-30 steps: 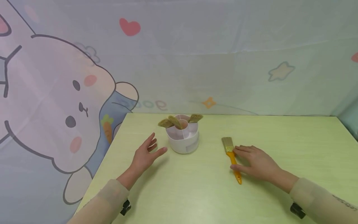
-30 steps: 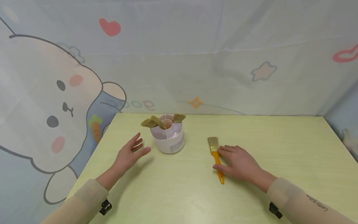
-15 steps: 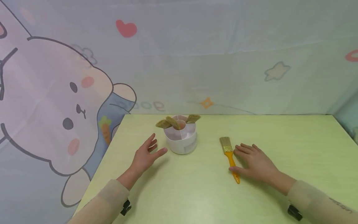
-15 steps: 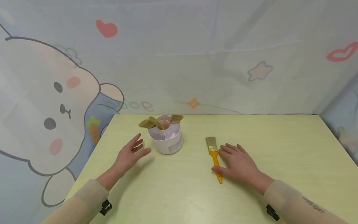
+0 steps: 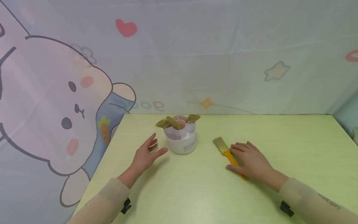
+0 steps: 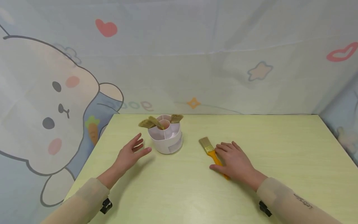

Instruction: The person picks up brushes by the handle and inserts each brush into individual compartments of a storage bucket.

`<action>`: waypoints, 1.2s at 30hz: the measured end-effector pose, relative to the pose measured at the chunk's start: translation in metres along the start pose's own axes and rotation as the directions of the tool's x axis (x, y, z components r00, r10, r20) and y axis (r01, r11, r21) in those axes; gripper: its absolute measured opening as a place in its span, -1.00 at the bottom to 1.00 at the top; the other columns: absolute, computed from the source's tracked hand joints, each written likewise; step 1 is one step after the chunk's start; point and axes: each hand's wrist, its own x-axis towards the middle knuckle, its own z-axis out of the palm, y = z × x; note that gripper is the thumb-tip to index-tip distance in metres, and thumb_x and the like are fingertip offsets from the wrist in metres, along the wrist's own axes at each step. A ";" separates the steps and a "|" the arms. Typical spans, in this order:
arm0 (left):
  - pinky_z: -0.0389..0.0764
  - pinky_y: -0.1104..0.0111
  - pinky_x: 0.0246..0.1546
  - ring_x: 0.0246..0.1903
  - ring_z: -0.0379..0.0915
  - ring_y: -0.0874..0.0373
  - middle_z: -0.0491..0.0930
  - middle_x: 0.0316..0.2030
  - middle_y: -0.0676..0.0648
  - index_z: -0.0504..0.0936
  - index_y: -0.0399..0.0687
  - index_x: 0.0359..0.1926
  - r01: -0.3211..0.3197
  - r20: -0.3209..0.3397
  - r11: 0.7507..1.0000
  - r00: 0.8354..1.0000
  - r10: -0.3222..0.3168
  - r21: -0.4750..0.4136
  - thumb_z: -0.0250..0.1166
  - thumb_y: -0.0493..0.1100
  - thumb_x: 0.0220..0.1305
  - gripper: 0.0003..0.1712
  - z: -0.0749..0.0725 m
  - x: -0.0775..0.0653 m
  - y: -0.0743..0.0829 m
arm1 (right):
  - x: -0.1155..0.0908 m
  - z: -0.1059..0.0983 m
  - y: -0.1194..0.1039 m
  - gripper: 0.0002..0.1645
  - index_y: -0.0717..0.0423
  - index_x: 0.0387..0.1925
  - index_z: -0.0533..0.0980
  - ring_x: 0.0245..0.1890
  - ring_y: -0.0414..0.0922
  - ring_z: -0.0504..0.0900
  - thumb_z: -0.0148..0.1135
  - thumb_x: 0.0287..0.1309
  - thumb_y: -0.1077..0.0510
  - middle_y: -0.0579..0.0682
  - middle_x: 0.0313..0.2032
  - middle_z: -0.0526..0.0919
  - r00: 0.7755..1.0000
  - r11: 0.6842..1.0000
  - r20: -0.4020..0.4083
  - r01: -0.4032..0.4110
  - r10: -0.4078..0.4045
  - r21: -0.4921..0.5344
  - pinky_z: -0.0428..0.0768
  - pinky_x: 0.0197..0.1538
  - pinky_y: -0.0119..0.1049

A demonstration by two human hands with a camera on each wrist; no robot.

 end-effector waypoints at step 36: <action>0.49 0.03 0.45 0.49 0.37 -0.17 0.30 0.59 -0.22 0.14 -0.04 0.70 -0.047 0.020 0.999 0.999 0.047 -0.015 0.53 -0.01 0.37 0.07 0.000 0.020 0.005 | 0.014 0.006 0.021 -0.64 0.15 -0.13 0.79 -0.05 0.06 0.74 0.69 -0.01 0.24 0.03 -0.08 0.81 0.920 0.946 -0.224 0.323 -0.322 -0.034 0.76 0.03 0.08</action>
